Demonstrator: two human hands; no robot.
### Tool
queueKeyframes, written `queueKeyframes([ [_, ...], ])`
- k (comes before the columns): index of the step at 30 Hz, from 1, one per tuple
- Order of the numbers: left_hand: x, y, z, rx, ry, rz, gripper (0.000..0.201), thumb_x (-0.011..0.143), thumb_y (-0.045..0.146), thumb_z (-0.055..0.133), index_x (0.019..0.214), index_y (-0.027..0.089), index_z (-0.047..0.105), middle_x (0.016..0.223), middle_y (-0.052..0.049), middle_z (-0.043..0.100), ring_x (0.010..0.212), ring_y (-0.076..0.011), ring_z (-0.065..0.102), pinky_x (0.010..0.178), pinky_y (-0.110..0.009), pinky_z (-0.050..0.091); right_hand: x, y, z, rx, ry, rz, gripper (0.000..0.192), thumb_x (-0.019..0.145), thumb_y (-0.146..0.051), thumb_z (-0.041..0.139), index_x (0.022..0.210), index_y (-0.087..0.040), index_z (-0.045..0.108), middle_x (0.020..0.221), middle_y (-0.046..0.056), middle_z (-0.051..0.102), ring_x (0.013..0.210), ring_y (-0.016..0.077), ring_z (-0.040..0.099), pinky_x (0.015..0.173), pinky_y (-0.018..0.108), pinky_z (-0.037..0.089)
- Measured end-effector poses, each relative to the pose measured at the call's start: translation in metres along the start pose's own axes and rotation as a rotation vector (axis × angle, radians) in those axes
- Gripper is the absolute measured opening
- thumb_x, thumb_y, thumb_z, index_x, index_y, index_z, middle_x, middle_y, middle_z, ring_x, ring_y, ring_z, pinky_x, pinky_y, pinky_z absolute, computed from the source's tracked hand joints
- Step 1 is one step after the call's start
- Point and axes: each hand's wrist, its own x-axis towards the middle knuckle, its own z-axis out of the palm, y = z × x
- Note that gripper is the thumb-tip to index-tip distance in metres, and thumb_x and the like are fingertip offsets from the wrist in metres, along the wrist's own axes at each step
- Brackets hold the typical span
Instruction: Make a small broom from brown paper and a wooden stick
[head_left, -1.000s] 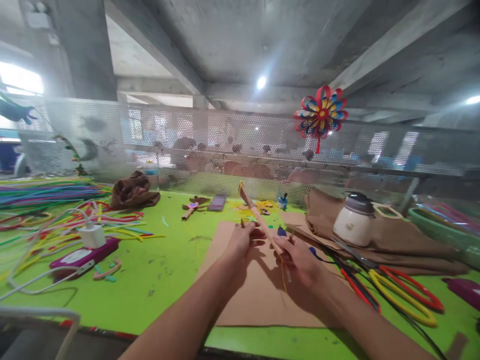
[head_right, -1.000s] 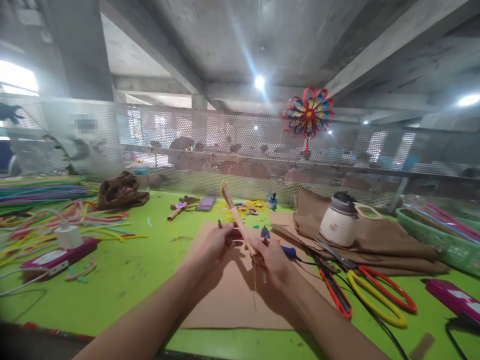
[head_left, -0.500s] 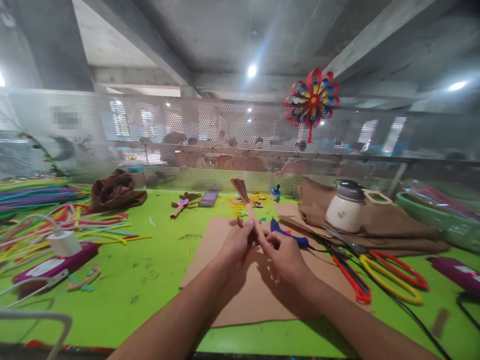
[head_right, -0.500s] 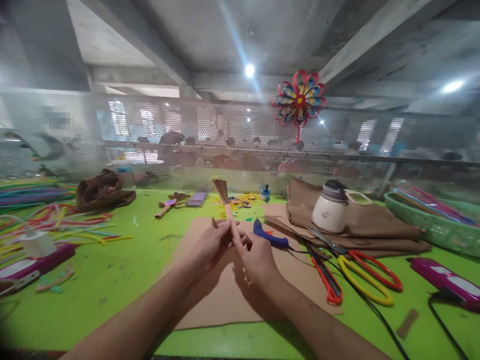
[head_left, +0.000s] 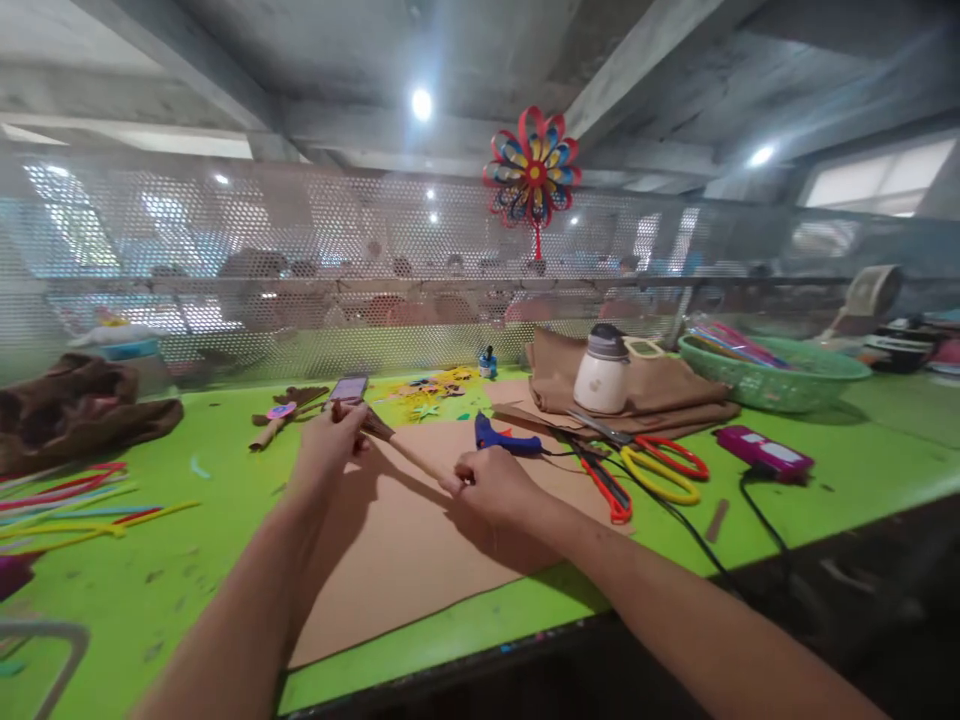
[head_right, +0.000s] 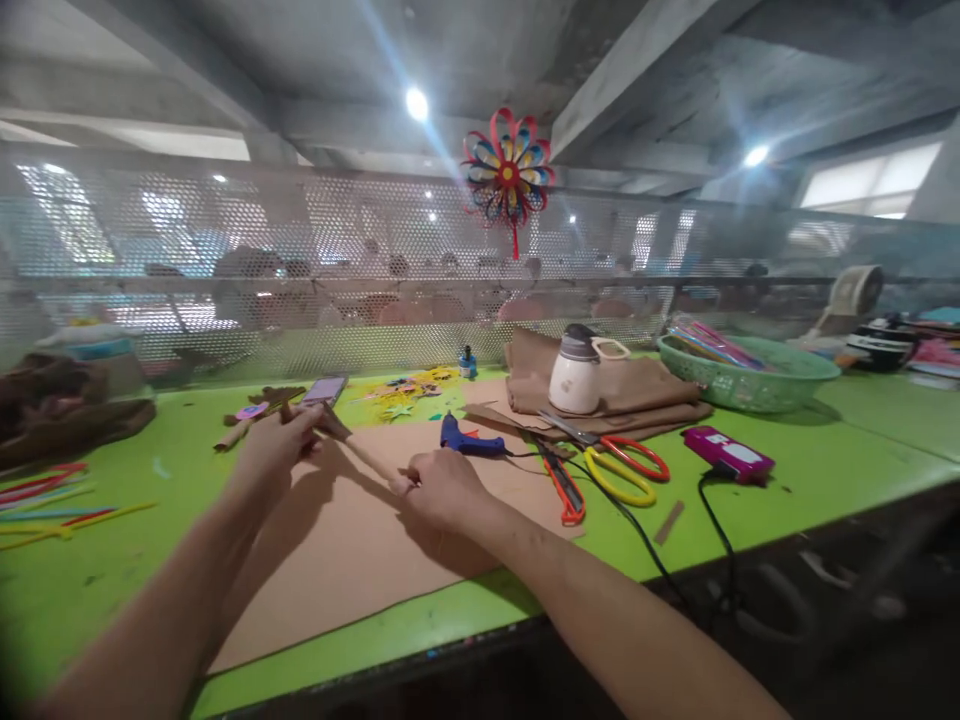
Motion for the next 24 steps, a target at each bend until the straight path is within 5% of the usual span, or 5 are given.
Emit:
queueKeyframes([
  [4,-0.021,0.004,0.017,-0.189,-0.261,-0.091,0.021,0.062,0.023,0.069,0.075,0.018,0.053,0.043,0.010,0.039,0.037,-0.0057,0.041,0.042,-0.016,0.039,-0.001,0.000,-0.007,0.011,-0.074,-0.016,0.022,0.071,-0.035,0.061,0.065,-0.015,0.069,0.057,0.006,0.062,0.051,0.0138,0.048,0.047,0.025,0.024],
  [7,-0.034,0.001,0.032,-0.376,-0.458,-0.233,0.013,0.071,0.025,0.061,0.080,0.016,0.057,0.046,0.006,0.046,0.051,-0.0123,0.056,0.054,-0.023,0.047,0.003,0.001,-0.010,0.113,-0.020,0.007,0.032,0.071,-0.044,0.063,0.082,-0.015,0.070,0.064,0.003,0.061,0.055,0.0128,0.049,0.049,0.023,0.029],
  [11,-0.048,-0.006,0.045,-0.402,-0.502,-0.272,0.018,0.075,0.024,0.055,0.087,0.012,0.061,0.074,-0.008,0.065,0.069,-0.0173,0.063,0.062,-0.027,0.049,0.011,0.001,-0.010,0.408,0.151,0.049,0.031,0.077,-0.039,0.058,0.091,-0.013,0.066,0.060,-0.001,0.053,0.054,0.0110,0.044,0.050,0.022,0.033],
  [19,-0.076,-0.007,0.062,-0.350,-0.686,-0.268,0.031,0.076,0.027,0.057,0.106,0.019,0.061,0.087,-0.006,0.067,0.074,-0.0179,0.062,0.060,-0.025,0.049,0.016,0.000,0.010,0.427,0.098,-0.023,0.015,0.079,-0.016,0.049,0.088,-0.016,0.062,0.076,0.002,0.064,0.066,0.0131,0.055,0.058,0.022,0.041],
  [24,-0.076,0.000,0.057,-0.282,-0.698,-0.310,0.041,0.072,0.031,0.065,0.112,0.021,0.057,0.098,-0.010,0.065,0.077,-0.0208,0.063,0.057,-0.029,0.051,0.010,0.011,-0.012,0.333,0.004,-0.012,0.017,0.083,-0.017,0.044,0.084,-0.016,0.061,0.083,0.005,0.065,0.070,0.0136,0.057,0.058,0.021,0.041],
])
